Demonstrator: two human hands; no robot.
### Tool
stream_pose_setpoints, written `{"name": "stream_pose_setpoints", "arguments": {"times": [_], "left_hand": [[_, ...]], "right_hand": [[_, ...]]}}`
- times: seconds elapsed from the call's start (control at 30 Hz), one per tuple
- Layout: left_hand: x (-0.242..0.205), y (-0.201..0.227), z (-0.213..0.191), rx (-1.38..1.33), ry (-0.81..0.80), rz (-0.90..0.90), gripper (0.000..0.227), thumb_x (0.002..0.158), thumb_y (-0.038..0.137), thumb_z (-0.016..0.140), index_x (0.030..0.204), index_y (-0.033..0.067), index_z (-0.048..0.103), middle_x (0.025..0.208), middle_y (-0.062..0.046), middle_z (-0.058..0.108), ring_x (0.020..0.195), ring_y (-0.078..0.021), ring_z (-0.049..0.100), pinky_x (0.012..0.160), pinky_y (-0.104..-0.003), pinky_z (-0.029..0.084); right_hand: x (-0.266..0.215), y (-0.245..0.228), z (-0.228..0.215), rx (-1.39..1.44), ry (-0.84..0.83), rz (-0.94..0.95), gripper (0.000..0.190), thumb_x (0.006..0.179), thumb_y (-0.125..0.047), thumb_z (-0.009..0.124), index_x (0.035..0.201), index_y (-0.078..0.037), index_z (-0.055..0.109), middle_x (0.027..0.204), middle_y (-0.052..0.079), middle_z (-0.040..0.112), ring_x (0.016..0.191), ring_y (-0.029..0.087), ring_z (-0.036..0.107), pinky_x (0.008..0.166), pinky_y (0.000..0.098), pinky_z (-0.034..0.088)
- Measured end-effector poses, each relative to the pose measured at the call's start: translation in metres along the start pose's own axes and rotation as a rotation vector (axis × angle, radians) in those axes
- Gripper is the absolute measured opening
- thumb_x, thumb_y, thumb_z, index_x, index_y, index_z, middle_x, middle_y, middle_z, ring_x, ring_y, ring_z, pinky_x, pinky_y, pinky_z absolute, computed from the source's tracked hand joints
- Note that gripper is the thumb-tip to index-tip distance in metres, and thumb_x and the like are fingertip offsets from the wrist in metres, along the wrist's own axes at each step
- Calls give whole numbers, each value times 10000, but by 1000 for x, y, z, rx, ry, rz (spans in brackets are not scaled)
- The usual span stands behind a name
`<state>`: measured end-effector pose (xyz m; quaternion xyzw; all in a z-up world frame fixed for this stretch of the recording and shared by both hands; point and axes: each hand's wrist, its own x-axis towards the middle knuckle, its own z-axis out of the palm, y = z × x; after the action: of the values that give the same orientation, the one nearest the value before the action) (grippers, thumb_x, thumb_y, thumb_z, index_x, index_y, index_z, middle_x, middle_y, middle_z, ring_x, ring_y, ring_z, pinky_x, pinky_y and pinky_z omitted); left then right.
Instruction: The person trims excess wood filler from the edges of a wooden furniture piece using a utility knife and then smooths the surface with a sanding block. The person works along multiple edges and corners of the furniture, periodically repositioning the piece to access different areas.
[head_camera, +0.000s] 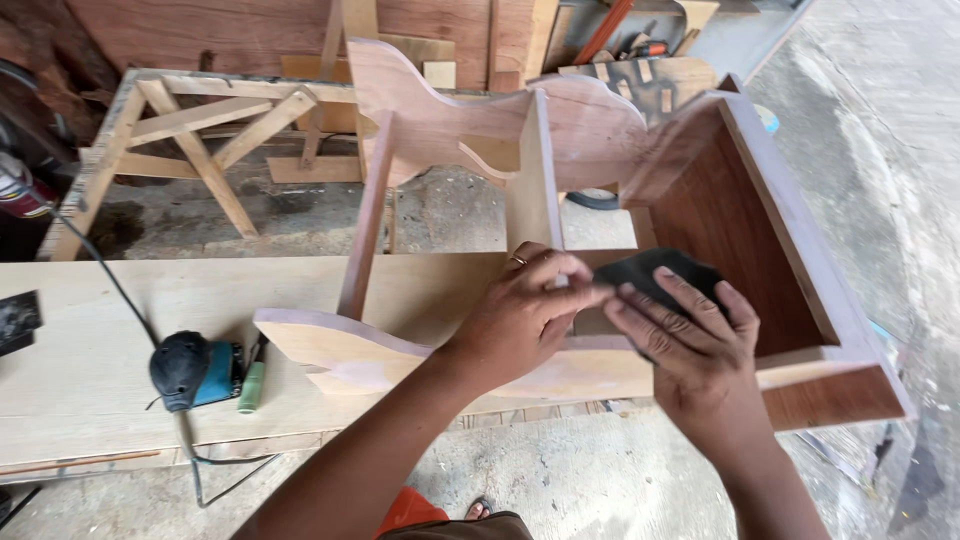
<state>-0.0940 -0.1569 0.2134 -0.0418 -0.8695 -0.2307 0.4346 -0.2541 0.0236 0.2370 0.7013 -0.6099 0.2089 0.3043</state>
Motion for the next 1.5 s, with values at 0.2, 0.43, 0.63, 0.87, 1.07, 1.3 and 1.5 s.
{"name": "stream_pose_setpoints", "arguments": {"times": [0.2, 0.43, 0.63, 0.87, 1.07, 1.3, 1.5], "left_hand": [[-23, -5, 66, -22, 18, -373, 331, 1001, 188, 604, 1288, 30, 655, 1046, -158, 716, 950, -343, 664, 827, -460, 542], [-61, -9, 76, -87, -17, -300, 404, 963, 430, 604, 1054, 58, 730, 1111, -36, 662, 1060, -259, 581, 932, -403, 478], [-64, -13, 76, -67, 14, -271, 360, 951, 454, 640, 973, 104, 726, 1071, 28, 692, 1028, -245, 617, 867, -412, 475], [-58, -32, 67, -225, -272, -232, 257, 963, 313, 645, 988, 69, 567, 1135, -125, 707, 1421, -438, 500, 897, -453, 495], [-38, -50, 50, -164, -385, -90, 264, 960, 346, 698, 923, 129, 552, 890, -33, 662, 1408, -398, 567, 620, -420, 513], [-55, -61, 69, -411, -333, -159, 210, 945, 218, 692, 967, 88, 529, 988, -102, 648, 1427, -494, 479, 894, -485, 495], [-48, -64, 65, -384, -367, -156, 225, 991, 319, 624, 993, 102, 563, 1036, -101, 649, 1421, -433, 481, 871, -474, 485]], "right_hand": [[-31, -16, -4, -51, -28, 126, 542, 799, 286, 479, 1218, 16, 689, 1265, 181, 712, 1089, 354, 685, 895, 467, 570], [-96, -12, 33, -140, -209, 347, 586, 867, 36, 572, 1444, -64, 565, 1429, 89, 653, 1099, 308, 642, 762, 455, 579], [-106, -31, 45, -269, -368, 514, 714, 850, 1, 436, 1562, -8, 376, 1574, 194, 500, 1451, 366, 475, 1049, 482, 443], [-89, -29, 52, -330, -617, 862, 717, 811, 45, 458, 1520, -9, 361, 1549, 230, 452, 1346, 411, 485, 762, 480, 576], [-69, -48, 70, -230, -464, 865, 828, 702, 174, 408, 1521, 58, 389, 1556, 279, 444, 1496, 409, 372, 1264, 471, 271], [-56, -76, 79, -253, -496, 1092, 854, 785, 138, 365, 1615, -35, 271, 1645, 231, 340, 1522, 372, 323, 1209, 440, 306], [-16, -111, 72, -336, -466, 981, 726, 877, 85, 378, 1593, 30, 271, 1650, 269, 299, 1548, 427, 264, 1259, 483, 264]]}}
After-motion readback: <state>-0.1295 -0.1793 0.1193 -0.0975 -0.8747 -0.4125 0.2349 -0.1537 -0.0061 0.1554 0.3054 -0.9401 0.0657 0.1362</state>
